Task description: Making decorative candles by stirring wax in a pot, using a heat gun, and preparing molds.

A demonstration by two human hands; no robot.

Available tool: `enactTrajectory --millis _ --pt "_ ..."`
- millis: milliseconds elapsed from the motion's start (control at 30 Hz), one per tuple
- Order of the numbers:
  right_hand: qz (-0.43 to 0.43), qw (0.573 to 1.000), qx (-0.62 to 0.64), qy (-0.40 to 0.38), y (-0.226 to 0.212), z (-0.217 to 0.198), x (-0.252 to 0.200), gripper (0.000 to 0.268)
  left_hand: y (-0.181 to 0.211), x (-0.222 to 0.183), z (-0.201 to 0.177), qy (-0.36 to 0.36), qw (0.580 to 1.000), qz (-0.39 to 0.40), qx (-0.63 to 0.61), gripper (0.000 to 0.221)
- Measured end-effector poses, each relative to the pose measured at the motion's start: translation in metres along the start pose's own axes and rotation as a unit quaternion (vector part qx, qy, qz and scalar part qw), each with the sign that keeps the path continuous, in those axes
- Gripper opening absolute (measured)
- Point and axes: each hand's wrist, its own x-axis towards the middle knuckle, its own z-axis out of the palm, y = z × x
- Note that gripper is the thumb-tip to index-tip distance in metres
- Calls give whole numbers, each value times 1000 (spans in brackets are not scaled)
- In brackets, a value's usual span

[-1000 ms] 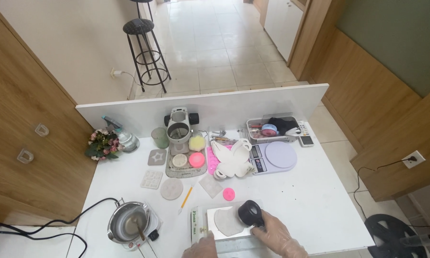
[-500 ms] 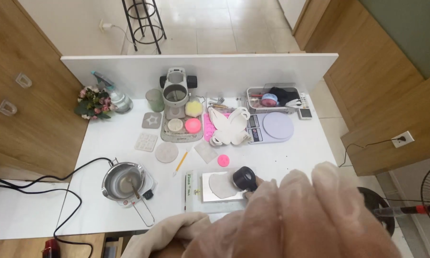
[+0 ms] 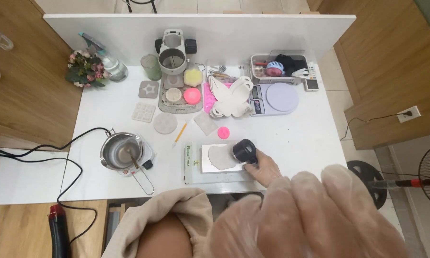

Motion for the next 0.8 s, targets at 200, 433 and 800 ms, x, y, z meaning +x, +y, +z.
enactTrajectory --millis 200,433,800 --pt "-10 999 32 -2 -6 -2 0 60 23 129 -5 39 986 -49 155 90" --pt "29 999 7 -16 -22 -9 -5 52 -171 170 96 74 986 -26 148 115" --pt "5 1000 22 9 -14 -5 -9 49 -236 182 158 107 988 -22 109 138"
